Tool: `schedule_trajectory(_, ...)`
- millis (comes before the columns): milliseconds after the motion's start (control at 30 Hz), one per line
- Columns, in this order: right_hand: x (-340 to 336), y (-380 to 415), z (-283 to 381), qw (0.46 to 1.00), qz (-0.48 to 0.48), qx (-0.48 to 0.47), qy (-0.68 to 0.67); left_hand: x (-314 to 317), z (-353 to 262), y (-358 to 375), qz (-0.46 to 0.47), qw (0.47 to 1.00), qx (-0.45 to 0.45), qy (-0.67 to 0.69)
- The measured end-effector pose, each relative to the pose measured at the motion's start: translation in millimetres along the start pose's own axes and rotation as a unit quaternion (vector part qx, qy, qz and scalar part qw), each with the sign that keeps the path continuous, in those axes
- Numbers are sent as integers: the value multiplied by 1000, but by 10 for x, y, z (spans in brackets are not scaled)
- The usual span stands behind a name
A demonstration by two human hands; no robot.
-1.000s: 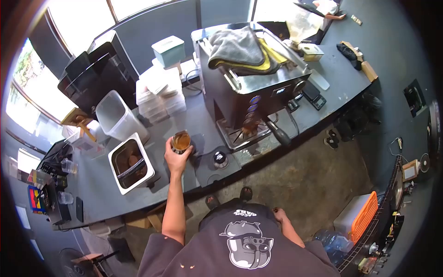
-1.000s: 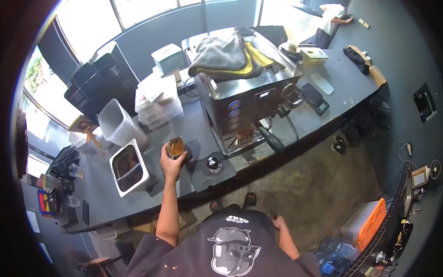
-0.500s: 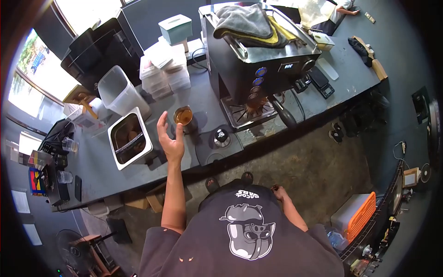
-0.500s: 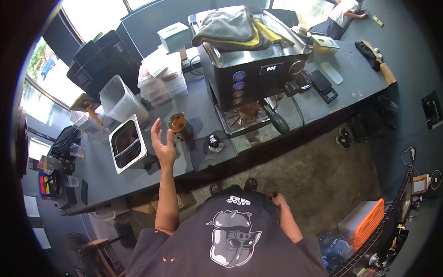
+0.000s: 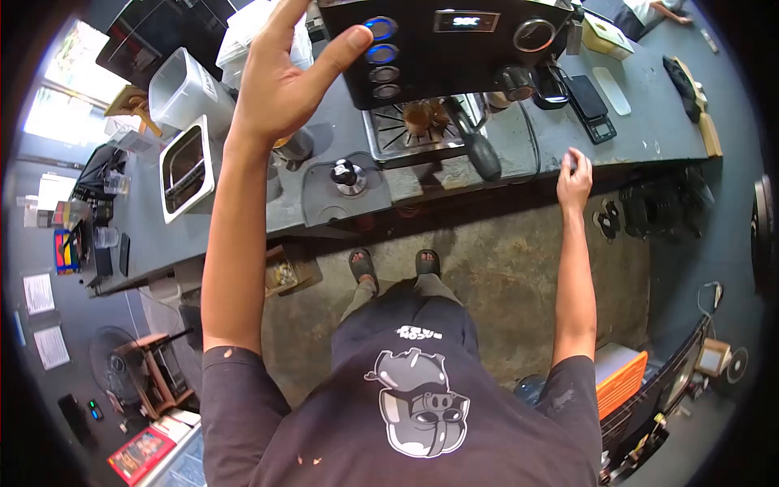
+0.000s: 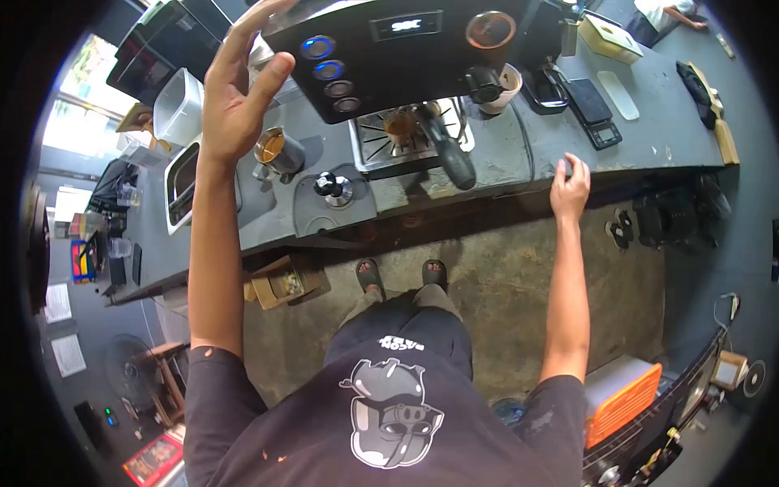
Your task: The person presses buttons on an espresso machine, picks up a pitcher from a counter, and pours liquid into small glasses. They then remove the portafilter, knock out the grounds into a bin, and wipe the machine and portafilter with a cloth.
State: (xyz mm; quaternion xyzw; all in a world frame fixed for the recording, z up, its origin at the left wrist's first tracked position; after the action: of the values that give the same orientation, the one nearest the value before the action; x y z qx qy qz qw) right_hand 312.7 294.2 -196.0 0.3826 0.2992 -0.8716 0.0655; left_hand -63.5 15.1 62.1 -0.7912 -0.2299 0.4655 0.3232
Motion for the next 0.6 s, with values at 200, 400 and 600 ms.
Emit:
schedule_trajectory(200,712,-484,-319,989,114,-90,30,386,-225,-35,-87,988,-17,-126)
schedule_trajectory(400,717,-439,-423,999,26,16,38,372,-176,90,-22,996,-21,-88)
schedule_trajectory(600,694,-444,-334,997,13,33,64,212,-127,175,1,962,-147,-232)
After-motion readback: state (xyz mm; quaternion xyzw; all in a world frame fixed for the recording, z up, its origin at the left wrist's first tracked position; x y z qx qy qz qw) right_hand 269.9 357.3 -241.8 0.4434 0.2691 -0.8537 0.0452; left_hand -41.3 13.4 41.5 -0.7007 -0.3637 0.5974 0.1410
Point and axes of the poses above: each hand's wrist, its own y-axis away from the middle knuckle, its own x-axis out of the palm, z = x × y, the point moved 4 cm from there along -y, towards the middle knuckle, and after that the axes turned 5 degrees about z, right-handed, at the moved point
